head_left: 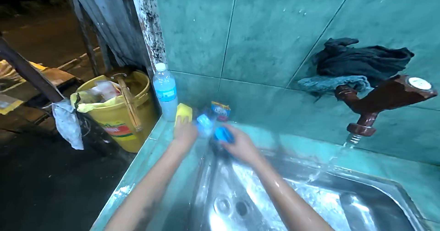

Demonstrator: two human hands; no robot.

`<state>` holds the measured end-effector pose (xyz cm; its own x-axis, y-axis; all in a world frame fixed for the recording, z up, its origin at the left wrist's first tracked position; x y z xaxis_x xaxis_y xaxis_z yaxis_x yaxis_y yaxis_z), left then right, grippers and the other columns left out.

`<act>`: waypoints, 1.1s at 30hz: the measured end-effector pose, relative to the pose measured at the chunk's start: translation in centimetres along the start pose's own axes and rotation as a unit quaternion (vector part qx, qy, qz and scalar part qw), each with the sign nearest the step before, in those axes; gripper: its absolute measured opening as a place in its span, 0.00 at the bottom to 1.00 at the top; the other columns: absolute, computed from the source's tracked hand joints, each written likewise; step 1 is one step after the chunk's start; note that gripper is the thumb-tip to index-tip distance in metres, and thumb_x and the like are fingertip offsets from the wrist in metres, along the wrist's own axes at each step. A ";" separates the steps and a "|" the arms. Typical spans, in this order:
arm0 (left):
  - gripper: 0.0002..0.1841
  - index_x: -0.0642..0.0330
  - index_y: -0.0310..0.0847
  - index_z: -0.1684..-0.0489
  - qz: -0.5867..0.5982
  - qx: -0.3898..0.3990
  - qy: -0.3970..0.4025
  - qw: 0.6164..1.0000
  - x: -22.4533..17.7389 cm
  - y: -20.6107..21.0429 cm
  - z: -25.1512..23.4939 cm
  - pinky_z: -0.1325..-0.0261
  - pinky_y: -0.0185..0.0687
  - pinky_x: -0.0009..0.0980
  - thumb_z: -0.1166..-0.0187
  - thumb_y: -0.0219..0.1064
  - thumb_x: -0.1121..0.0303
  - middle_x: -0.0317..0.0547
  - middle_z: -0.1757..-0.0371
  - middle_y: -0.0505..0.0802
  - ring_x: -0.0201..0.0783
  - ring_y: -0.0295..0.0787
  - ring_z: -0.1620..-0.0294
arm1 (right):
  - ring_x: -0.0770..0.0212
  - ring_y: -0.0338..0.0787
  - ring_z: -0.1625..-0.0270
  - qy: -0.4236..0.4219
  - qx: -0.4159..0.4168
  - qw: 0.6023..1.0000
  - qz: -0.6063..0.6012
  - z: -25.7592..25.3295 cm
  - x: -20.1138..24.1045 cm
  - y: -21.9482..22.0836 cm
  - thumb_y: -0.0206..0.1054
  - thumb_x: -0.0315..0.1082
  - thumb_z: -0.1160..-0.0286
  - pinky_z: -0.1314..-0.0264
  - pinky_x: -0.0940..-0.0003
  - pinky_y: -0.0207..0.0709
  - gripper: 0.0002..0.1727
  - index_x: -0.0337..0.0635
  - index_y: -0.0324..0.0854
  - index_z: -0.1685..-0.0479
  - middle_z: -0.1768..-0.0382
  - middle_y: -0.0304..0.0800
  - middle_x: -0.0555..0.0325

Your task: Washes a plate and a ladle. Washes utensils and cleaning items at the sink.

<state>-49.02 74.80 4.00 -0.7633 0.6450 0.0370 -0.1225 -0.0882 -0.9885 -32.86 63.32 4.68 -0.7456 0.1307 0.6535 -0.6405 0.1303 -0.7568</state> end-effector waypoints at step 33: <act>0.25 0.63 0.78 0.32 0.732 0.181 -0.018 0.657 -33.6 8.8 2.0 0.49 0.84 0.44 0.09 0.52 0.51 0.55 0.49 0.89 0.44 0.86 0.55 | 0.74 0.62 0.92 0.296 -0.215 0.671 -0.645 20.9 -15.2 -3.6 0.50 0.47 0.06 0.91 0.79 0.58 0.17 0.43 0.73 0.43 0.89 0.68 0.63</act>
<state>-25.75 50.82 -5.63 -0.2445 -0.3497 -0.9044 0.6219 -0.7722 0.1304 -23.04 40.32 -2.84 0.6636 -0.0129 0.7479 -0.4748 0.7654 0.4344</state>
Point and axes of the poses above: each hand's wrist, its own z-axis away from the middle knuckle, its own y-axis out of the palm, x = y × z, the point moved 4 cm from there along -z, towards the middle knuckle
